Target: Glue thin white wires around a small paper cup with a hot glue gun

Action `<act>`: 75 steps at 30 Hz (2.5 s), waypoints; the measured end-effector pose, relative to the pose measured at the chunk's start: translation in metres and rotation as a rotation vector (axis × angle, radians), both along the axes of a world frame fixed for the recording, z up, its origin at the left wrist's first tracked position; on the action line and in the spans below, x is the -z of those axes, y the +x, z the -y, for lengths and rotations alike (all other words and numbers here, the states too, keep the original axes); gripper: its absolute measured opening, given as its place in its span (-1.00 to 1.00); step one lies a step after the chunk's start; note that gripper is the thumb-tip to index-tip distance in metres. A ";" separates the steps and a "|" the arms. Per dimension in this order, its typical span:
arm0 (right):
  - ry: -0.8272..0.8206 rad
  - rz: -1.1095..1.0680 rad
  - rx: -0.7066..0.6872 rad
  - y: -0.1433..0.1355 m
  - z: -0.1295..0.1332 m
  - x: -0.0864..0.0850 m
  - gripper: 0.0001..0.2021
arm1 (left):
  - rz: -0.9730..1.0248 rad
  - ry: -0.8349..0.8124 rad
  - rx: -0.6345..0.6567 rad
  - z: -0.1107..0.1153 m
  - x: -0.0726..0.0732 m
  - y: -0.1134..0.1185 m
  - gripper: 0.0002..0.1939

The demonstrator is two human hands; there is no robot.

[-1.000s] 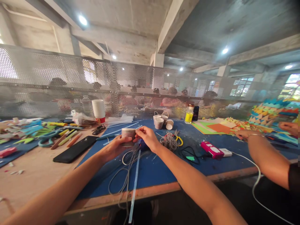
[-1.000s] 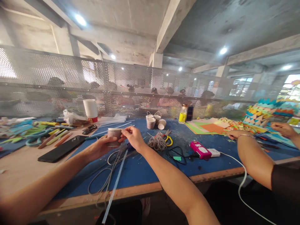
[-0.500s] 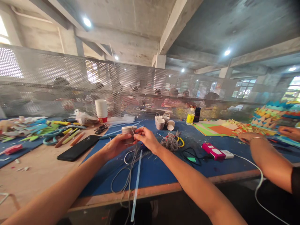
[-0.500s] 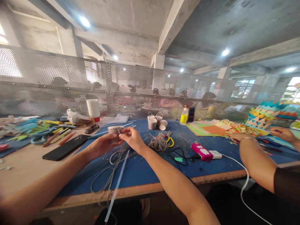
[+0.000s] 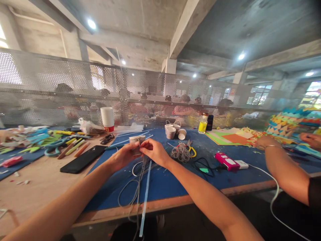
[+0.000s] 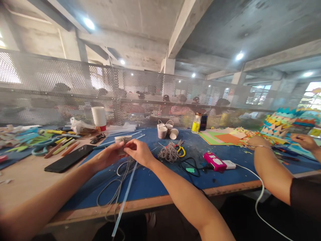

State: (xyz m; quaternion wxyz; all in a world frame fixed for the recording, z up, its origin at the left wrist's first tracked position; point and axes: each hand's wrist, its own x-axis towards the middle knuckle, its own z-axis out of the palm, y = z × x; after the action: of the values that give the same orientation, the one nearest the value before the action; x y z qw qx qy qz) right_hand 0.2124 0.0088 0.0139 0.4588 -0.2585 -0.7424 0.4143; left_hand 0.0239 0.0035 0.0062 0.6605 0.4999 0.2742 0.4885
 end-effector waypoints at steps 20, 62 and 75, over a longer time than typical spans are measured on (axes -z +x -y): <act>0.427 0.545 0.496 0.034 -0.016 -0.006 -0.85 | 0.030 -0.066 -0.053 0.000 -0.003 -0.001 -0.68; 0.383 0.222 0.338 0.053 0.018 -0.003 -0.62 | -0.011 -0.029 -0.030 0.001 -0.005 0.002 -0.67; 0.525 0.269 0.432 0.052 0.010 0.006 -0.66 | -0.008 0.003 -0.061 -0.005 0.001 0.002 -0.63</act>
State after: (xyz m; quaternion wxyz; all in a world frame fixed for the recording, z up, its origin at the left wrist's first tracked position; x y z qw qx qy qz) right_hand 0.2649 -0.0009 0.0079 0.4845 -0.3349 -0.8055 0.0655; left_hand 0.0255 0.0082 0.0054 0.6433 0.4945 0.2913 0.5068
